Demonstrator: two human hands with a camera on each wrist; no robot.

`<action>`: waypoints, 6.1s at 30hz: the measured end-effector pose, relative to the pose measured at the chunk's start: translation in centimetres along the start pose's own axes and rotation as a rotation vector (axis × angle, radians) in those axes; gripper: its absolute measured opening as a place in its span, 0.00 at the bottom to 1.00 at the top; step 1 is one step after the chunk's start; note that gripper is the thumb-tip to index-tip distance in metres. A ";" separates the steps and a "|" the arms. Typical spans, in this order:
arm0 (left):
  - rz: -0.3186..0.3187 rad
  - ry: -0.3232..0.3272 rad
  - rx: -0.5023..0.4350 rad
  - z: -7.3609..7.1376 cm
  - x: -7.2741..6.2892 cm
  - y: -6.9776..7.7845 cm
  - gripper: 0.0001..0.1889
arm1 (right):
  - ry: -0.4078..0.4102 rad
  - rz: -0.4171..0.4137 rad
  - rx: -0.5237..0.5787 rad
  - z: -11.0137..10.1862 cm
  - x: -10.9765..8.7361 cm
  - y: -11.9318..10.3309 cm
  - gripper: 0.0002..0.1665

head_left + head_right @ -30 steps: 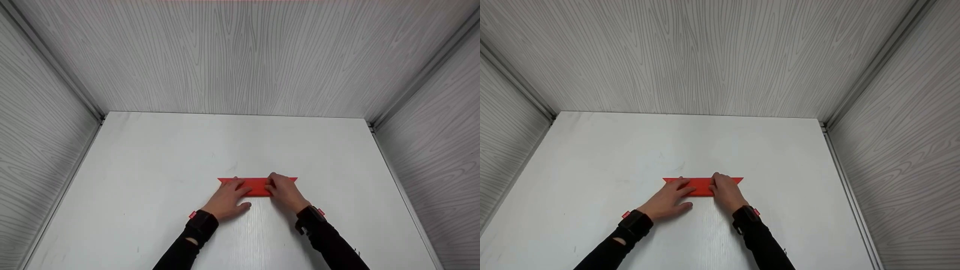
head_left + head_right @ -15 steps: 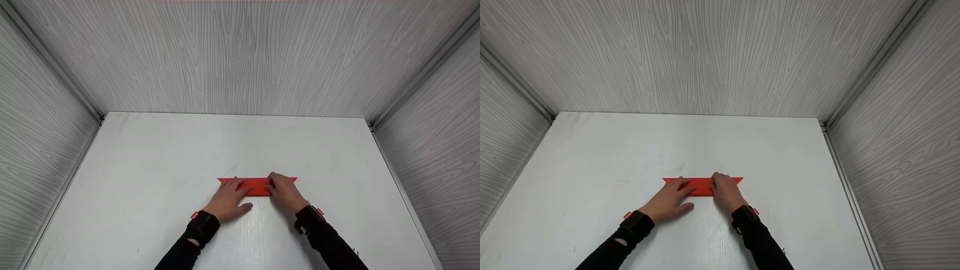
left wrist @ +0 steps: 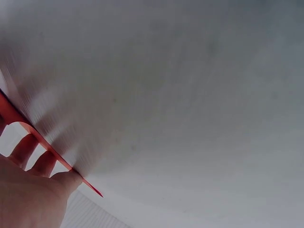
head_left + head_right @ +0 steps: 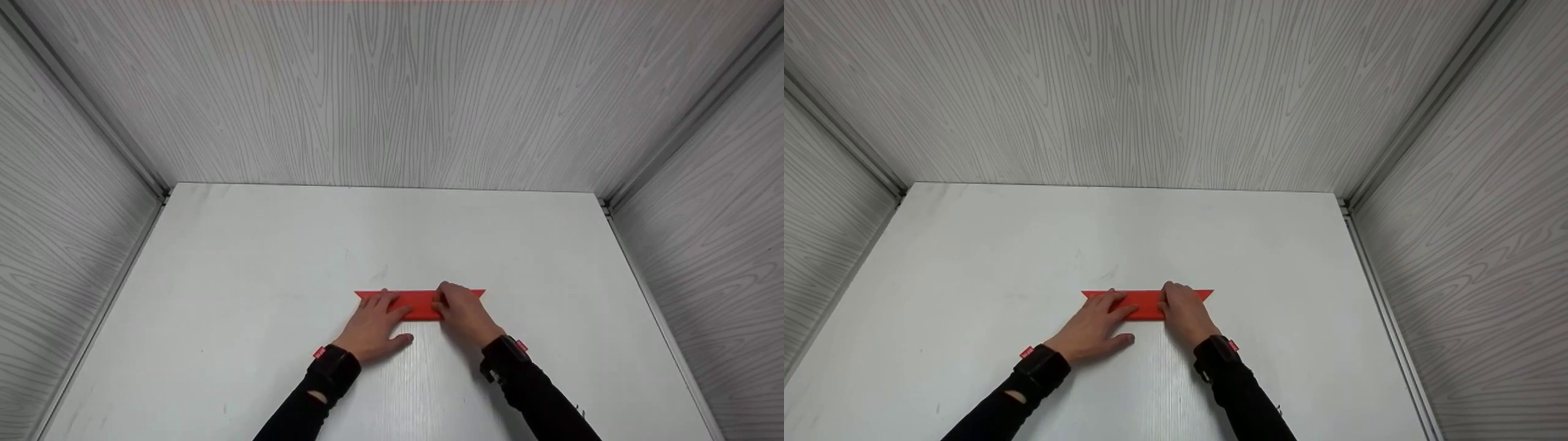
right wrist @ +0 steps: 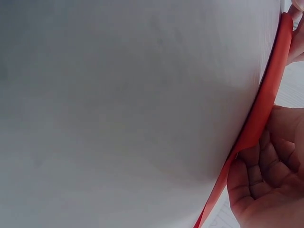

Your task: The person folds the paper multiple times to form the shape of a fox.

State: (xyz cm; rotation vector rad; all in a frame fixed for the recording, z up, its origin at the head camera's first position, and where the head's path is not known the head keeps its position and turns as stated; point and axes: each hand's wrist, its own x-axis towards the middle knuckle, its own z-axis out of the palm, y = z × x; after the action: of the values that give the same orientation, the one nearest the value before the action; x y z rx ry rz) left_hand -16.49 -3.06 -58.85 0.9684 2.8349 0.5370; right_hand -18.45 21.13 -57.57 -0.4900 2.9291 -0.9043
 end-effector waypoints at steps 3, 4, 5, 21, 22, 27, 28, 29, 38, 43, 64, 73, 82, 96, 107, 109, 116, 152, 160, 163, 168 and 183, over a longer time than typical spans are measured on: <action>-0.003 -0.006 0.007 0.0 0.0 0.0 0.32 | -0.004 0.006 -0.003 0.0 0.0 -0.1 0.09; -0.004 -0.010 0.010 0.1 0.0 -0.1 0.32 | -0.004 0.008 -0.002 0.0 0.0 -0.1 0.09; -0.006 -0.014 0.015 0.1 0.1 -0.1 0.32 | -0.005 0.009 -0.001 0.0 0.1 -0.1 0.09; -0.020 -0.046 0.066 -0.3 -0.1 0.3 0.34 | 0.007 -0.017 -0.078 0.0 0.0 -0.2 0.05; -0.018 -0.046 0.067 -0.3 -0.1 0.3 0.34 | 0.007 -0.015 -0.089 0.0 0.0 -0.2 0.04; -0.008 -0.036 0.074 -0.2 -0.1 0.2 0.35 | 0.022 -0.007 -0.109 -0.3 -0.2 -0.8 0.03; -0.006 -0.031 0.076 -0.2 -0.1 0.2 0.34 | 0.026 -0.006 -0.108 -0.4 -0.2 -1.0 0.03; -0.004 -0.027 0.075 -0.1 -0.1 0.1 0.34 | 0.030 -0.008 -0.105 -0.4 -0.3 -1.2 0.03; 0.022 -0.001 0.065 0.1 -0.2 -0.1 0.33 | -0.069 0.057 -0.012 -0.2 -0.6 -2.5 0.08; 0.025 0.010 0.063 0.1 -0.4 0.0 0.32 | -0.075 0.043 0.003 0.1 -0.5 -2.5 0.08; 0.022 0.013 0.087 0.5 -0.4 -0.1 0.34 | -0.142 0.078 0.068 0.2 0.0 -2.3 0.08; 0.027 0.009 0.112 0.5 -0.6 -0.2 0.33 | -0.166 0.071 0.022 0.2 0.3 -2.2 0.08; 0.033 0.019 0.120 0.5 -0.6 -0.2 0.33 | -0.172 0.076 -0.001 -0.3 0.0 -1.7 0.07; 0.023 0.001 0.114 0.4 -0.6 -0.2 0.34 | -0.171 0.180 0.023 -1.6 -0.9 -0.2 0.08; 0.003 -0.016 0.117 0.7 -0.4 -0.1 0.35 | -0.175 0.238 0.033 -2.4 -1.7 1.1 0.08; 0.002 -0.018 0.110 0.7 -0.4 0.0 0.35 | -0.174 0.237 0.037 -2.5 -1.7 1.2 0.08; 0.001 -0.019 0.095 0.4 -0.5 0.1 0.36 | -0.168 0.251 0.045 -3.0 -2.0 1.7 0.09; 0.027 0.000 0.106 0.4 -0.7 -0.1 0.34 | -0.145 0.176 0.036 -0.9 -1.0 -1.7 0.06; 0.002 0.001 0.063 0.3 -0.5 0.1 0.32 | -0.132 0.148 0.012 -0.9 -0.8 -1.6 0.09; -0.030 0.018 0.008 0.4 -0.3 0.3 0.30 | -0.130 0.125 0.001 -0.8 -0.7 -1.4 0.10; -0.100 0.057 -0.067 0.2 0.2 1.0 0.26 | -0.150 0.129 -0.005 -0.8 -0.5 -1.4 0.10; -0.288 0.213 0.003 1.7 2.6 3.5 0.16 | -0.170 0.149 0.000 -1.0 -0.3 -1.5 0.11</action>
State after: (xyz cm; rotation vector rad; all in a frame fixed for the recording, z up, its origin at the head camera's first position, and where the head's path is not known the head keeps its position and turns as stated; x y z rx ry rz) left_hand -16.20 1.58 -59.18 0.5131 3.0861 0.6345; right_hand -17.88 20.55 -55.90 -0.3252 2.7689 -0.8023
